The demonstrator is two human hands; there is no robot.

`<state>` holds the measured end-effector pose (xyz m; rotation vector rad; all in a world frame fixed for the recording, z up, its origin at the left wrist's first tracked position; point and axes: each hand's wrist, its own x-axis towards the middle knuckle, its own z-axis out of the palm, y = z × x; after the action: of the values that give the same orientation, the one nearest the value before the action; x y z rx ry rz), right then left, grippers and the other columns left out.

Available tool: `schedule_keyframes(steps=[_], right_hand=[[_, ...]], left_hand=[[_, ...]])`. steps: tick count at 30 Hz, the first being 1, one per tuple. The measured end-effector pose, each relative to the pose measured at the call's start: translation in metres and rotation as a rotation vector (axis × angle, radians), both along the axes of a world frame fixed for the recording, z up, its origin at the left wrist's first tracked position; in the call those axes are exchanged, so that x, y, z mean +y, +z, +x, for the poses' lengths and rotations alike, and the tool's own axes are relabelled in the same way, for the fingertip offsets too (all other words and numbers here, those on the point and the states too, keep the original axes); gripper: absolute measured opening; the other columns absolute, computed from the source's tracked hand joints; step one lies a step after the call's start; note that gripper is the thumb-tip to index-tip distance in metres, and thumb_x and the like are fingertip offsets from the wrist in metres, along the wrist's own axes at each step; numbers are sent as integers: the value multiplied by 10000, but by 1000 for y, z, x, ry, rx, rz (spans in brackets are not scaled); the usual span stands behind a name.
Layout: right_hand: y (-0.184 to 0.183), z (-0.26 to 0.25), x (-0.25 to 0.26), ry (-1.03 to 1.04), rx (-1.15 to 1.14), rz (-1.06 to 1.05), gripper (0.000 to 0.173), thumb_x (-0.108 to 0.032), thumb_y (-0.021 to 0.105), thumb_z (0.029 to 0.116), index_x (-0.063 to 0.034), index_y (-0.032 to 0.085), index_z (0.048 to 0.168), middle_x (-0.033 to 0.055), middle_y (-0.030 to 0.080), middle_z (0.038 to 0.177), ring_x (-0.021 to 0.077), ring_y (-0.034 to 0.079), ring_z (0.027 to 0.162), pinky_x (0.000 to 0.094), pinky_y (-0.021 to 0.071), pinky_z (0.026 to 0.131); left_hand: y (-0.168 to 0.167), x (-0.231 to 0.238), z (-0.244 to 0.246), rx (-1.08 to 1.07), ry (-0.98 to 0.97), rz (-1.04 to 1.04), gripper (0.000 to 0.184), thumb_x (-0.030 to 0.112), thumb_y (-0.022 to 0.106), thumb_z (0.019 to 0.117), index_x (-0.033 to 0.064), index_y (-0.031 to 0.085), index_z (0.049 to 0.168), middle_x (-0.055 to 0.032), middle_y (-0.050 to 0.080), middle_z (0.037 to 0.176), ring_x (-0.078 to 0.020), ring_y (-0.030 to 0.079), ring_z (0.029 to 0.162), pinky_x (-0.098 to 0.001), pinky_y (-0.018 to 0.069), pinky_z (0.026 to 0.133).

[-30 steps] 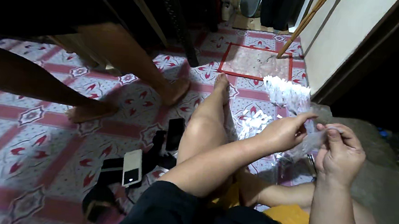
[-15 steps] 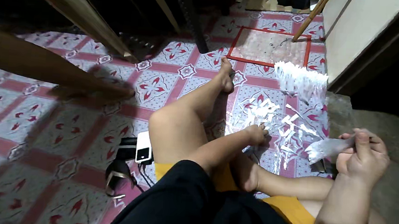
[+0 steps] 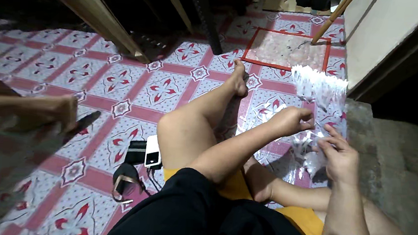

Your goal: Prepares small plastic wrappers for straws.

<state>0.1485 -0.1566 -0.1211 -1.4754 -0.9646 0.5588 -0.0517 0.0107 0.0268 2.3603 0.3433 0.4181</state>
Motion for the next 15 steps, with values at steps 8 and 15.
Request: schedule_keyframes(steps=[8, 15], right_hand=[[-7, -18, 12, -40, -213, -161, 88, -270, 743, 929, -239, 781, 1002, -72, 726, 1072, 92, 693, 950, 301, 610, 815], [-12, 6, 12, -32, -163, -157, 127, -271, 759, 927, -206, 770, 1035, -37, 714, 1111, 127, 706, 907, 319, 635, 748]], left_hand=[[16, -13, 0, -112, 140, -565, 281, 93, 705, 963, -38, 632, 1201, -113, 746, 960, -127, 718, 819, -326, 599, 808], [-98, 62, -51, 372, 395, -127, 388, 372, 597, 1017, 32, 724, 1154, -209, 721, 1074, -385, 692, 1037, -669, 516, 924]])
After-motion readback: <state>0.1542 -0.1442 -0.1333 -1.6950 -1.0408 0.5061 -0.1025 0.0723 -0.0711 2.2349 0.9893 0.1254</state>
